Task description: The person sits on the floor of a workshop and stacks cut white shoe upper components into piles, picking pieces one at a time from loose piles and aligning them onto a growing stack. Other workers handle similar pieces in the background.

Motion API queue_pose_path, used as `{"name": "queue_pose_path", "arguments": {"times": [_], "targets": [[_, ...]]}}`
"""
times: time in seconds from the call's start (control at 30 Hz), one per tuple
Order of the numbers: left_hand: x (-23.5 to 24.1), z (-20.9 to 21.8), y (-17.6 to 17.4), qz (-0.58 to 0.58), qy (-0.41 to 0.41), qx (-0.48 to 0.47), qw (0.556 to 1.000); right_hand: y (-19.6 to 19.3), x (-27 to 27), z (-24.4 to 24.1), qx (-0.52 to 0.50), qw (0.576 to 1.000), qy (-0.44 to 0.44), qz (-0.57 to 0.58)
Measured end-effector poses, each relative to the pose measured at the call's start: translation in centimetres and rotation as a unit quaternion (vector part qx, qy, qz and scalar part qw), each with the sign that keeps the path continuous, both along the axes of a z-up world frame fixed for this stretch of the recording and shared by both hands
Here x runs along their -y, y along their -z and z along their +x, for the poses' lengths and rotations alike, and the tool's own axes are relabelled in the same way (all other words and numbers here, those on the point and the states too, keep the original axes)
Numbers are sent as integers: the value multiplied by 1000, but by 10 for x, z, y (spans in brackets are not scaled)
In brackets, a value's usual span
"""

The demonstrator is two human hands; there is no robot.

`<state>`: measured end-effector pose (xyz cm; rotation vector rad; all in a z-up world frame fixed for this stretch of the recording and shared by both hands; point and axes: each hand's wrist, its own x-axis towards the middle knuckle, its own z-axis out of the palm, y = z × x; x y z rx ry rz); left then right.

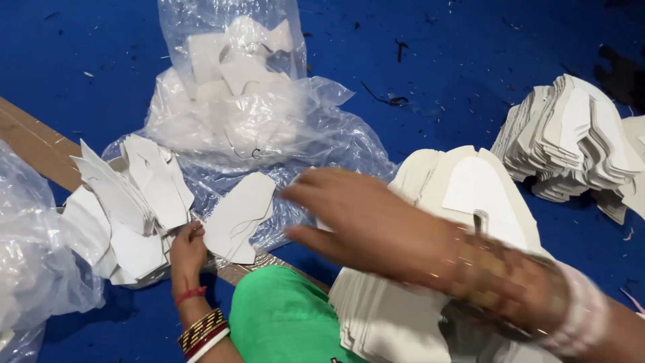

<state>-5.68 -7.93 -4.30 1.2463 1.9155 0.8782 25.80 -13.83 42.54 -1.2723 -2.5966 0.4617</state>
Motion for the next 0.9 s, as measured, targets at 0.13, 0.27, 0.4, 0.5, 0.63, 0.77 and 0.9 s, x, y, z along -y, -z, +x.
{"name": "queue_pose_path", "arguments": {"times": [0.13, 0.27, 0.4, 0.5, 0.63, 0.77, 0.9], "targets": [[14, 5, -8, -24, -114, 312, 943, 141, -104, -123, 198, 978, 0, -61], [17, 8, -18, -10, -166, 431, 887, 258, -136, -157, 234, 966, 57, -90], [13, 14, -40, 19, -195, 518, 833, 293, -114, -156, 198, 940, 101, -260], [8, 18, -26, 9, -193, 498, 845, 352, -115, -141, 102, 958, 116, -240], [18, 14, 2, -16, -116, 337, 934, 374, -111, -132, 29, 969, 116, -218], [16, 18, -6, -37, -65, 221, 972, 329, -86, -153, 34, 963, 119, -238], [23, 15, -3, -20, -41, 132, 990, 349, -70, -157, 90, 979, 128, -129]]}}
